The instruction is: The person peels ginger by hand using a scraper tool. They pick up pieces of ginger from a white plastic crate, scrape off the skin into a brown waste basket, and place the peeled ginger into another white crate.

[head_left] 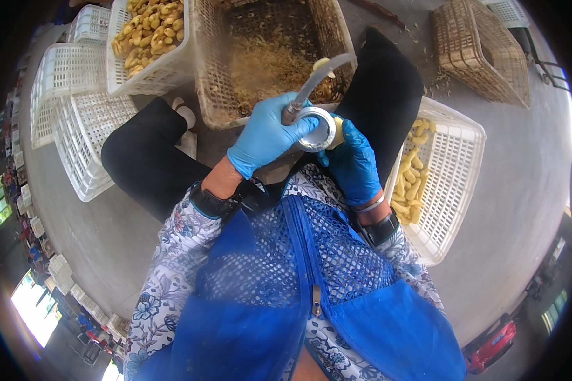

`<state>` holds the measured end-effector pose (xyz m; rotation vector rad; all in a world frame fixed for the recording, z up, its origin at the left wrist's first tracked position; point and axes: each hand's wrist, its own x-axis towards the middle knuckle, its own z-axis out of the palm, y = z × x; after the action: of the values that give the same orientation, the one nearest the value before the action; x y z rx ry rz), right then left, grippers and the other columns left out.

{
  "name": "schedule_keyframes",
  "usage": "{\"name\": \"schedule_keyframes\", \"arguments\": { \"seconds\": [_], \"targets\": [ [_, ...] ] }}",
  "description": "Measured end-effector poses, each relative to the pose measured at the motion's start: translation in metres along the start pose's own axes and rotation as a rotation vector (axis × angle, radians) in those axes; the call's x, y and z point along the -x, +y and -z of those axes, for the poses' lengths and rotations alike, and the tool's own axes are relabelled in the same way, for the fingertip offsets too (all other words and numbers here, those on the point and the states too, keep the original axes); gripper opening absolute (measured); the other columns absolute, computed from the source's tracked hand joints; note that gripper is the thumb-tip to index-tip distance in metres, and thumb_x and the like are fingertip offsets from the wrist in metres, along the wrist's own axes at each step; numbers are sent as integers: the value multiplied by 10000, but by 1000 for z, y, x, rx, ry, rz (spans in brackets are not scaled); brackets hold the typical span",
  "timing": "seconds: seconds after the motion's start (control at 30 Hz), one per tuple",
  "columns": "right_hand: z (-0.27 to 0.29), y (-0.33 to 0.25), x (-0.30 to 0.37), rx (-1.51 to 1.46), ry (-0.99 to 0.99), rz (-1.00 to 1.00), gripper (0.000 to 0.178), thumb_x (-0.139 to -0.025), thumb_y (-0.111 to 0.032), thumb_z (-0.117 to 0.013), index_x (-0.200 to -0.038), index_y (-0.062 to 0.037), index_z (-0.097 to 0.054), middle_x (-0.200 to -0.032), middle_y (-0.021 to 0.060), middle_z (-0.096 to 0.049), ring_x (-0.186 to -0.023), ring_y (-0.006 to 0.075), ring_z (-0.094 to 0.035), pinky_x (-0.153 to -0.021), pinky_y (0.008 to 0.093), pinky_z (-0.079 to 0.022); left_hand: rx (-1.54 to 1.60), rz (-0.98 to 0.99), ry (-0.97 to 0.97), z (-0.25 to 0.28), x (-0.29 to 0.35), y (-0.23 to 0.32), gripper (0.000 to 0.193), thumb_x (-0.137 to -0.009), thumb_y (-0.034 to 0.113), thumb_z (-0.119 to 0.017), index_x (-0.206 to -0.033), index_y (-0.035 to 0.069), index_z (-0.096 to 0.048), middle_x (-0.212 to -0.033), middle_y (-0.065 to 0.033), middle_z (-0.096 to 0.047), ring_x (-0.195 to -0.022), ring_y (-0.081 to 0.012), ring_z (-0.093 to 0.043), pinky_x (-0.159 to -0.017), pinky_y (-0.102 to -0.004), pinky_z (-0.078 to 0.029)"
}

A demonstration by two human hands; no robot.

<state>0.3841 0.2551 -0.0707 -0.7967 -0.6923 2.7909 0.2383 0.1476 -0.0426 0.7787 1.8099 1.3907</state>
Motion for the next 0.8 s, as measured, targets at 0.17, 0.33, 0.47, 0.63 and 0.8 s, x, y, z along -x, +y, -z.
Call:
{"name": "schedule_keyframes", "arguments": {
  "seconds": [0.17,0.33,0.47,0.63,0.8],
  "targets": [
    [3,3,1,61,35,20,392,-952,-368,-487,-1139,-35,-577,-902,62,-611,-720,149,-540,-582,244,-412,-150,20,-34,3,-2,-9,259,-827,174,-705,-1005,-1,-637,-856,-38,-665,-760,-88,-576,-694,-259,-477],
    [0,4,0,187,133,18,362,-946,-341,-514,-1112,-30,-596,-837,53,-603,-656,124,-532,-528,214,-388,-379,-33,12,3,-5,-4,191,-797,141,-714,-948,48,-643,-724,-67,-621,-634,-91,-533,-609,-252,-455],
    [-7,5,1,213,241,19,348,-938,-321,-533,-1120,-32,-603,-823,44,-602,-659,111,-529,-528,202,-382,-514,-78,48,-1,-1,-2,177,-794,195,-677,-846,50,-590,-702,-144,-621,-608,-331,-611,-512,-388,-446],
    [-8,2,5,294,159,-1,309,-922,-322,-548,-1097,-75,-615,-843,25,-602,-679,90,-511,-573,205,-399,-792,-241,253,6,2,-17,174,-781,183,-666,-848,38,-597,-727,-147,-624,-577,-320,-608,-492,-390,-457],
    [1,-6,2,-36,34,-84,520,-959,-444,-433,-1202,9,-516,-872,86,-588,-677,137,-512,-580,222,-397,89,326,187,21,-1,2,227,-813,183,-695,-953,18,-629,-732,-62,-638,-554,-148,-582,-531,-317,-487]
  ]
}}
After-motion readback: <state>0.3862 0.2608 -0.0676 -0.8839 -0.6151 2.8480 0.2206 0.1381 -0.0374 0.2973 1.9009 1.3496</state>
